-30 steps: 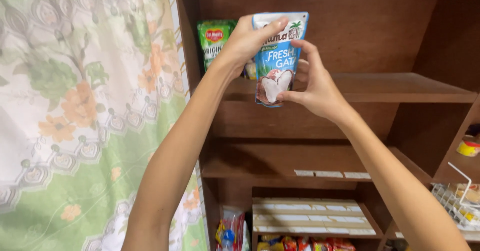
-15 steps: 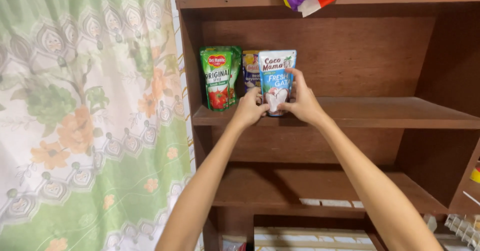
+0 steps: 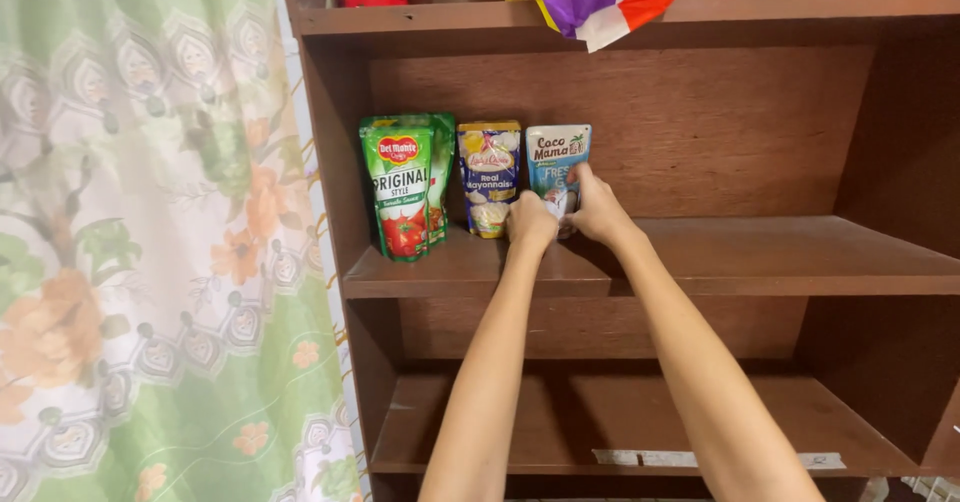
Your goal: The person is stocking wooden shelves with various food pouches and snack packs from cardboard boxes.
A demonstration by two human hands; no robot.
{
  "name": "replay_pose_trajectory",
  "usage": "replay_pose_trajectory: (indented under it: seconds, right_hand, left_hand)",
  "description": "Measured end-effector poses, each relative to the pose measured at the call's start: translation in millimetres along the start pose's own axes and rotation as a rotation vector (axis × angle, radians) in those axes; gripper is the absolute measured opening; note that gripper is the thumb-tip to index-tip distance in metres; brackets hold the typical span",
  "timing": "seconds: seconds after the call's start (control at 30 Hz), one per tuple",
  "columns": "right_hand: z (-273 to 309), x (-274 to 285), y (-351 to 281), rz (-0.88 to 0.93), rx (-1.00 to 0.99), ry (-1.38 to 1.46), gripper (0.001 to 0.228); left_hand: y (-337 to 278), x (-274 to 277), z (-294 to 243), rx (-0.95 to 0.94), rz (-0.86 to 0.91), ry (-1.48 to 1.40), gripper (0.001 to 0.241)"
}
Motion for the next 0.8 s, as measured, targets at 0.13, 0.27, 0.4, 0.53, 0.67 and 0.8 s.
replay_pose_trajectory:
  seconds: [0.13,0.27,0.4,0.53,0.67,0.8]
  right_hand:
    - [-19.2,-12.5,8.8,-0.034,-0.011,-0.097,0.068]
    - [-30.4,-13.3,4.2,0.011,-0.092,-0.180,0.062]
    - [-19.3,-17.3,-3.0,0.099,-0.066,-0.175,0.058]
    - [-18.7,-25.6,-14.3,0.170,-0.057,-0.205,0.056]
    - [0.4,-23.4,-12.9,0.206,-0.061,-0.195,0.056]
    - [10.5,-26.7,-22.1,0.308,-0.183,-0.153,0.069]
  left_hand:
    - [8.5,-29.3,5.8,0.052,0.059,0.015,0.031]
    - [-16.8,-9.1,-12.2,0.075,0.079,0.010,0.071]
    - [-26.0,6.0,-22.5,0.079,0.166,-0.029,0.077]
    - [-32.2,-24.3,-9.5,-0.055,0.276,0.148,0.082]
    - [-28.2,-18.1,-20.0,-0.090,0.256,0.181,0.085]
    - [-38.3,-14.7,-20.8,-0.070,0.301,0.195,0.097]
Point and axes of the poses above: each hand's wrist, its own y-axis towards the middle knuckle, its own x-axis out of the back of the hand, z = x × y, the point moved 8 cm from there along y, towards the middle knuckle, and after that the axes turned 4 degrees about y, right-handed, at the moved point
